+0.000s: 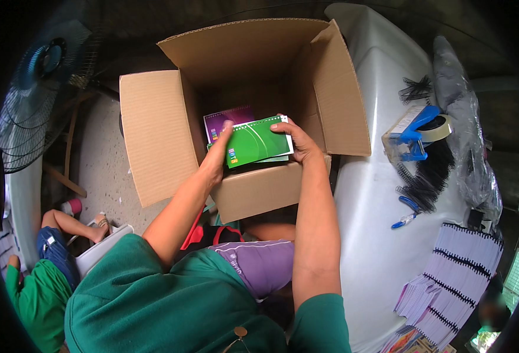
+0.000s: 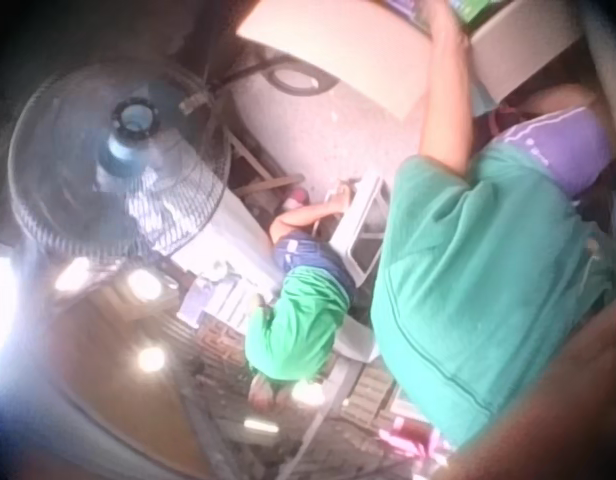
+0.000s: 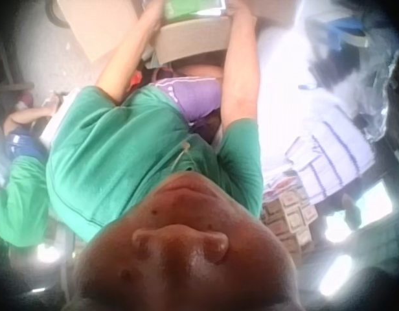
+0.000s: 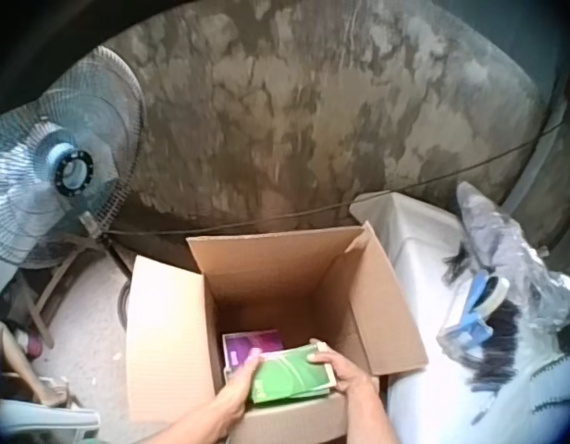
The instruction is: The person takes green booklets from a cardboard box and assembles them by hand, inserting a metal spiral binding through the pre-punched holes of each booklet one at a time on a white table.
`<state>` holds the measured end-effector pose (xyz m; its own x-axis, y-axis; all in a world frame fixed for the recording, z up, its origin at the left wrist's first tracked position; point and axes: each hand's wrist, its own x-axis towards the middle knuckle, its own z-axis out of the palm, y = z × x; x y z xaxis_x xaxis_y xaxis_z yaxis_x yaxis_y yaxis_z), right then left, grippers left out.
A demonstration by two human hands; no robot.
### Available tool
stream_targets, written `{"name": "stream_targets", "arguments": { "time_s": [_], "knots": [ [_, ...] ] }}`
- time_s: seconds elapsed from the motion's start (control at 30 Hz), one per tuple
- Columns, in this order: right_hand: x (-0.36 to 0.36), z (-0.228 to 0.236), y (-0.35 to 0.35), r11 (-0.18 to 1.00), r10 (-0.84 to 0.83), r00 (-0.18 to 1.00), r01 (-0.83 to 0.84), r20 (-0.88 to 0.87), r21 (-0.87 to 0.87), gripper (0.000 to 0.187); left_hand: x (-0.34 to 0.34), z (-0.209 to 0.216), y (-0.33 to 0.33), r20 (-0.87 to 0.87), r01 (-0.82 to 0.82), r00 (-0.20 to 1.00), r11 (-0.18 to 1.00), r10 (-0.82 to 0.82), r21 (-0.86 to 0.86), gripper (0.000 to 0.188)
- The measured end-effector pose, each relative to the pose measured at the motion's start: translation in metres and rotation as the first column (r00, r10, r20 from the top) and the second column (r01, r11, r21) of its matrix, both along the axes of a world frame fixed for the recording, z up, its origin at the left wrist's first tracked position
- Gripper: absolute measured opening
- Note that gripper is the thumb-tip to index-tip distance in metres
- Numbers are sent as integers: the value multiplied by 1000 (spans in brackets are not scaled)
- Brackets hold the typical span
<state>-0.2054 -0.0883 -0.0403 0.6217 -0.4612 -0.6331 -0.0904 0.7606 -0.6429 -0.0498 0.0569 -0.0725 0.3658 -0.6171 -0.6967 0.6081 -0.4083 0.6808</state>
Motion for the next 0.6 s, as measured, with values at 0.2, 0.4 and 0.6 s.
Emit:
{"name": "stream_targets", "arguments": {
  "time_s": [0.2, 0.4, 0.6],
  "knots": [
    [0, 4, 2, 998, 48, 999, -47, 22, -31, 41, -7, -8, -6, 243, -136, 970, 890, 30, 435, 94],
    [-2, -1, -2, 995, 65, 997, -61, -44, 76, 27, -14, 10, -11, 320, -169, 947, 866, 11, 470, 94],
    [0, 1, 0, 999, 7, 995, -3, -102, 44, 47, -15, 12, -5, 260, -64, 965, 934, -32, 353, 97]
  ]
}}
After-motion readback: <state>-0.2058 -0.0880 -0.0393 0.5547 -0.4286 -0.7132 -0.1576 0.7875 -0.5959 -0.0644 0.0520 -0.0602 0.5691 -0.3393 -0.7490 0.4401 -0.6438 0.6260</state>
